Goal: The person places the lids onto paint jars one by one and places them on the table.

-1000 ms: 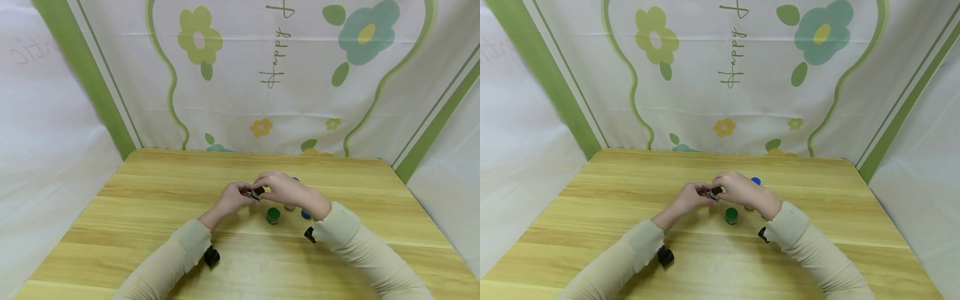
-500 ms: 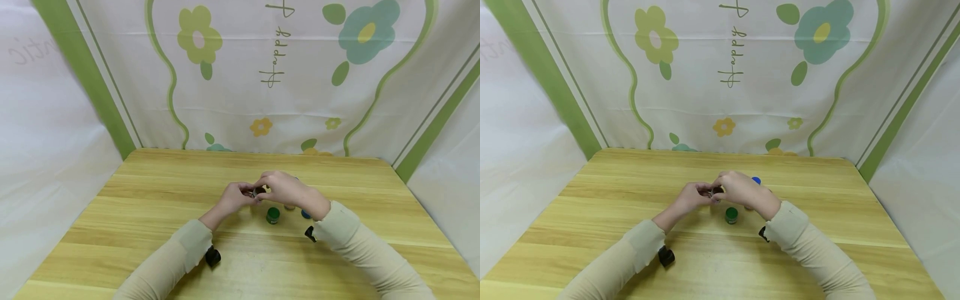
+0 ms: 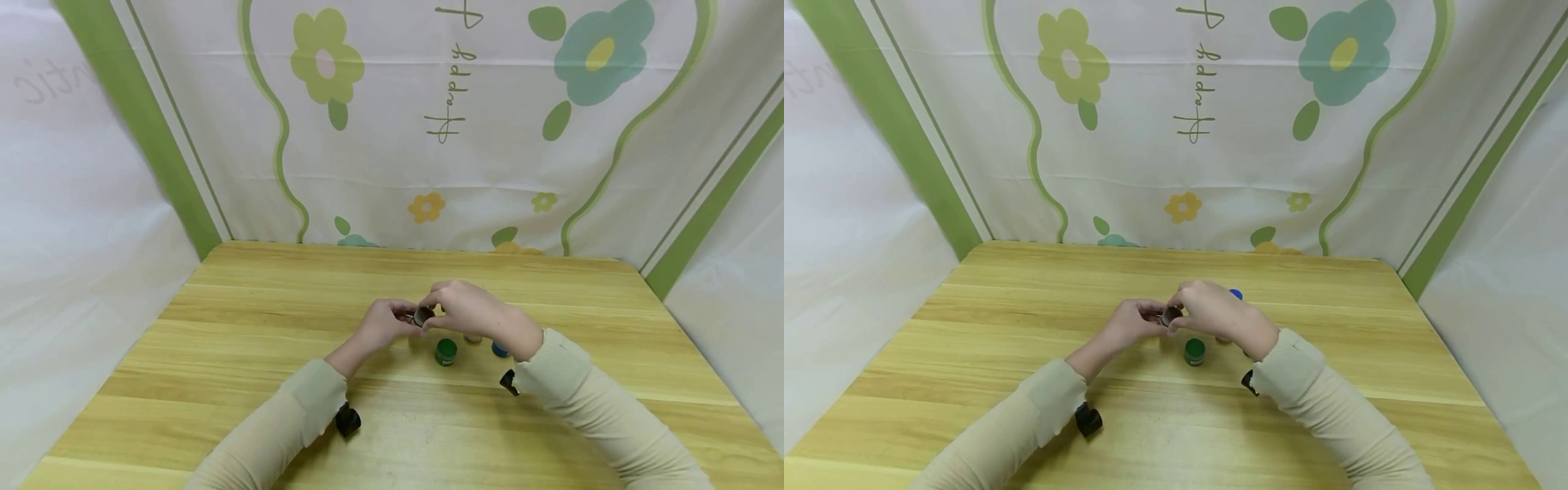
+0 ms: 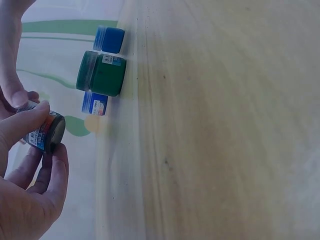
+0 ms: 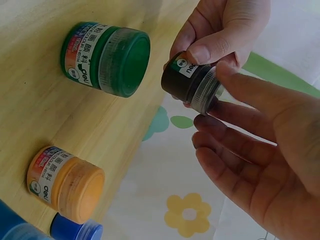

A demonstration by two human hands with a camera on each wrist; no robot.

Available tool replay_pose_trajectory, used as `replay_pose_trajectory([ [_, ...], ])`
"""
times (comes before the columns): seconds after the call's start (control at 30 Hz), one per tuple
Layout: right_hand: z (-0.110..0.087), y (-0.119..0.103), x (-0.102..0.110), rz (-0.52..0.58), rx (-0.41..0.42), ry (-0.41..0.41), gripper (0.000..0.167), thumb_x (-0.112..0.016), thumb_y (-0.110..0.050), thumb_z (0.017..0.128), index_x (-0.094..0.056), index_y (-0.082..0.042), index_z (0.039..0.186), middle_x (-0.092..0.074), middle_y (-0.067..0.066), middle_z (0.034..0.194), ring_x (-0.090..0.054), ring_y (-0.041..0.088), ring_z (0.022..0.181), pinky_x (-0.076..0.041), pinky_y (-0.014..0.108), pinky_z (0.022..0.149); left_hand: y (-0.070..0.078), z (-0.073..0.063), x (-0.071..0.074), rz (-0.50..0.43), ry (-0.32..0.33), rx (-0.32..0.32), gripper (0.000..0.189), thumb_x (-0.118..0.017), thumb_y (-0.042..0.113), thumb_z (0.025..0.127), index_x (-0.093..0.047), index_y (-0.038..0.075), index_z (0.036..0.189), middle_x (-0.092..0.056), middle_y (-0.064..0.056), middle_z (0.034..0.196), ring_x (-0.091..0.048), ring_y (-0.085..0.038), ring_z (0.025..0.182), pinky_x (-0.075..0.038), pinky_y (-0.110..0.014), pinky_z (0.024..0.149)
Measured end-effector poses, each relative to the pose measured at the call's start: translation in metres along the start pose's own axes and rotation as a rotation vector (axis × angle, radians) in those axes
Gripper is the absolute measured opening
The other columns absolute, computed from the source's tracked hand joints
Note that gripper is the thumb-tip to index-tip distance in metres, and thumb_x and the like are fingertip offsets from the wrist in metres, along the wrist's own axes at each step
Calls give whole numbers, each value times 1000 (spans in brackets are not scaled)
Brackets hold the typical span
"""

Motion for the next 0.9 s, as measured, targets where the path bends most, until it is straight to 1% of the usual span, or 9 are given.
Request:
replay_pose_trajectory([
  [0.17,-1,-2,1,-5,79,27,36,-86,-11,85,-76,-3,119,-71,7,109,-70,25,97,-58,33,82,0,-1,0,-4,6,9,41,-88,10,83,-74,0,120,-75,-6,106,-70,-17,93,-57,-33,83],
  [0.23,-1,-3,1,-4,83,26,33,-85,-10,86,-77,-3,117,-71,6,107,-70,23,95,-58,32,81,1,-1,0,-6,9,8,41,-88,11,83,-74,0,119,-75,-6,106,-69,-17,93,-57,-33,83],
  [0.37,-1,-1,2,7,19,11,26,-83,-20,89,-79,-6,111,-71,2,101,-69,20,92,-57,31,78,2,-2,0,-8,10,7,38,-88,13,83,-76,2,117,-75,-5,105,-69,-15,92,-57,-32,82],
  [0.47,-1,0,3,15,-6,13,27,-83,-24,90,-79,-6,110,-72,3,103,-70,23,96,-58,34,81,2,-2,-1,-12,9,9,37,-88,14,83,-76,2,116,-75,-4,106,-69,-16,93,-57,-32,82],
  [0.53,-2,0,2,20,24,20,31,-84,-23,88,-78,-6,114,-72,5,108,-70,24,100,-58,35,84,2,-3,-1,-13,10,13,38,-88,14,83,-76,2,117,-75,-5,106,-69,-16,94,-58,-32,82],
  [0.63,-2,-3,2,32,121,36,35,-85,-13,87,-76,-4,119,-71,7,115,-69,24,105,-58,34,88,1,-3,-1,-12,12,19,39,-88,13,82,-75,2,118,-75,-5,105,-69,-16,94,-57,-33,83],
  [0.73,-3,-4,2,52,165,35,32,-84,-9,87,-76,-3,118,-70,7,114,-69,22,103,-57,32,87,2,-3,-1,-12,9,21,39,-88,13,82,-75,3,118,-75,-5,104,-69,-16,93,-57,-32,82],
  [0.83,-2,-3,1,44,128,36,27,-82,-14,90,-77,-4,114,-71,4,106,-69,19,95,-57,28,81,3,-3,-1,-9,7,21,38,-88,14,83,-76,4,117,-75,-3,103,-69,-15,90,-57,-32,81],
  [0.9,-2,-2,1,36,99,41,28,-80,-19,92,-77,-5,115,-71,2,103,-69,18,91,-57,28,78,4,-4,-2,-13,6,20,37,-88,15,83,-76,3,116,-75,-3,103,-69,-15,91,-57,-32,81],
])
Point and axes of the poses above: each hand's wrist, its own z-axis towards the middle knuckle, its own x-axis out of the back of the hand, y = z × x, the point moved 4 cm from there along z, towards the middle knuckle
